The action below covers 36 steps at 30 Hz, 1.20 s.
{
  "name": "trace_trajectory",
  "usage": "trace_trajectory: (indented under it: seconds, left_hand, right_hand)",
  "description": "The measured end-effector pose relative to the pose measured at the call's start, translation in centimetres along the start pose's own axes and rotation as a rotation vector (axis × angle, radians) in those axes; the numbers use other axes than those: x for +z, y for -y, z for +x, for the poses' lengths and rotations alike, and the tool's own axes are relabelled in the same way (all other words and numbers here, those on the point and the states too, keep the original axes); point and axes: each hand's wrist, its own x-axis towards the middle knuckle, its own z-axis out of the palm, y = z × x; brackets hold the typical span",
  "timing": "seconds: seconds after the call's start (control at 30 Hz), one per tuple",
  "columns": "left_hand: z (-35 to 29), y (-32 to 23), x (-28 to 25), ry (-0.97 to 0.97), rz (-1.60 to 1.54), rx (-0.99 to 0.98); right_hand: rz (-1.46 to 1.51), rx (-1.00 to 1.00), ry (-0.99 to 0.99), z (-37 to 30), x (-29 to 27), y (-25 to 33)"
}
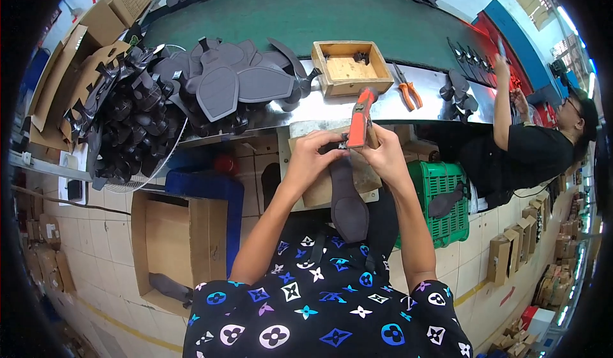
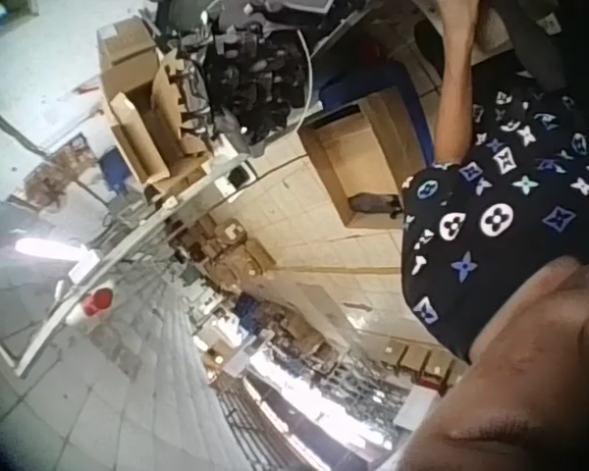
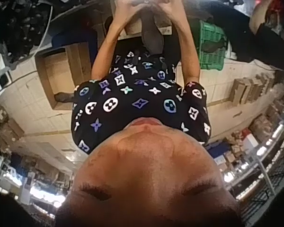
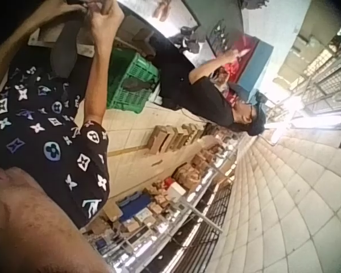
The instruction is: Hammer small components onto a shoe sole and organize materials.
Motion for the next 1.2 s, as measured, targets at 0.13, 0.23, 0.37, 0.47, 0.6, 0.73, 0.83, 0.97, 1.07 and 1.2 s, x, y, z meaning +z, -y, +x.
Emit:
trace_trajectory:
  seconds: [0.13,0.23,0.37,0.47,0.6,0.73,0.83,0.97,1.07,1.2]
  left_hand:
    - [-0.1,0.5,0.3,-0.043,-0.009,0.004]
    - [-0.2,1.2,0.4,-0.066,0.003,0.014]
    - [-0.2,1.1,0.4,-0.059,0.021,0.003]
    - [-0.2,1.1,0.4,-0.049,0.012,-0.008]
    - [-0.1,1.0,0.3,-0.024,-0.008,-0.018]
    - [-0.1,1.5,0.2,-0.013,0.016,-0.004]
    - [0.0,1.4,0.3,-0.011,0.010,-0.006]
    - [0.0,1.6,0.3,-0.026,0.005,-0.032]
    - [0.0,0.9,0.3,-0.018,0.001,-0.028]
    - [0.1,0.6,0.0,-0.009,0.019,-0.010]
  right_hand:
    - [0.044,0.020,-0.028,-0.1,0.5,-0.5]
    - [-0.035,0.034,-0.039,-0.3,0.6,-1.0]
    - [-0.183,-0.030,-0.061,-0.7,0.6,-0.1]
    - [-0.239,-0.058,-0.073,-1.0,0.4,-0.2]
    - [-0.123,-0.089,-0.119,-1.0,0.9,-1.1]
    - [-0.047,-0.011,-0.116,-0.5,1.1,-0.4]
    - [0.019,0.000,-0.107,-0.3,1.0,-1.4]
    - [-0.099,-0.027,-0.085,-0.5,1.2,0.4]
    - [-0.201,-0.084,-0.063,-0.7,0.9,1.0]
    - [-0.365,-0.263,-0.019,-1.1,0.4,0.8]
